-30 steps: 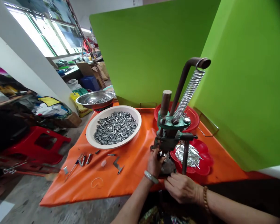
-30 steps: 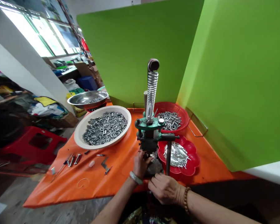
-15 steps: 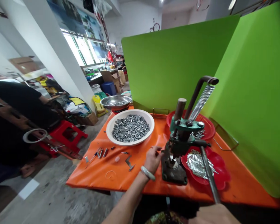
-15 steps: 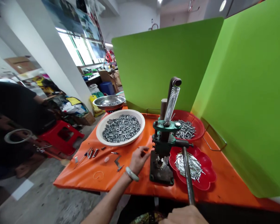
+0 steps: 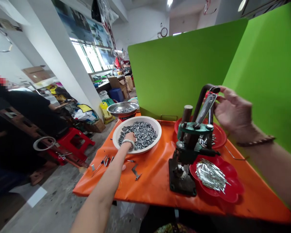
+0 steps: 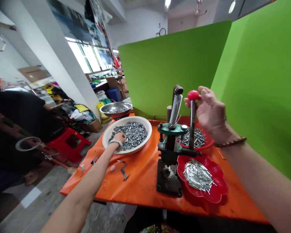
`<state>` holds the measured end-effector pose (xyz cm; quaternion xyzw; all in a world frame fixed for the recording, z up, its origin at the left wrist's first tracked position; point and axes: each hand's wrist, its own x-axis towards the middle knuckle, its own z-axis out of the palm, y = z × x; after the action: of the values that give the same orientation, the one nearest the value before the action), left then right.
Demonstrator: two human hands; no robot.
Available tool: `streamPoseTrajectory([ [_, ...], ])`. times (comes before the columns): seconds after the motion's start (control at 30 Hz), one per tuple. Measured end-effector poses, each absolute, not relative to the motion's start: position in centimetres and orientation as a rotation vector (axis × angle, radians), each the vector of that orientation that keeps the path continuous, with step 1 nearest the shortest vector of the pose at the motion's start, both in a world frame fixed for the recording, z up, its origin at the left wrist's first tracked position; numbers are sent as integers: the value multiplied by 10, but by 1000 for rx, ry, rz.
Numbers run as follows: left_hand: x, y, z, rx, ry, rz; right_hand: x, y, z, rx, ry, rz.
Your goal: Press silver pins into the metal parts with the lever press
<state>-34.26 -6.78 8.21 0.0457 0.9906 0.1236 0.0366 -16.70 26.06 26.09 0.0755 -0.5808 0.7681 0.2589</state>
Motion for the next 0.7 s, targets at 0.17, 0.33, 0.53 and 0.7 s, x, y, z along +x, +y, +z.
streamPoseTrajectory([
  [0.17, -355, -61, 65, 174, 2976, 320, -163, 282, 184, -198, -1771, 2115],
  [0.33, -357, -57, 56, 199, 2996, 306, -119, 268, 95, -635, -1942, 2151],
  [0.53, -354, -57, 54, 212, 3005, 260, -104, 209, 32, -440, -2426, 1991],
  [0.7, -352, -57, 59, 252, 2993, 245, -114, 187, 16, -423, -2518, 1679],
])
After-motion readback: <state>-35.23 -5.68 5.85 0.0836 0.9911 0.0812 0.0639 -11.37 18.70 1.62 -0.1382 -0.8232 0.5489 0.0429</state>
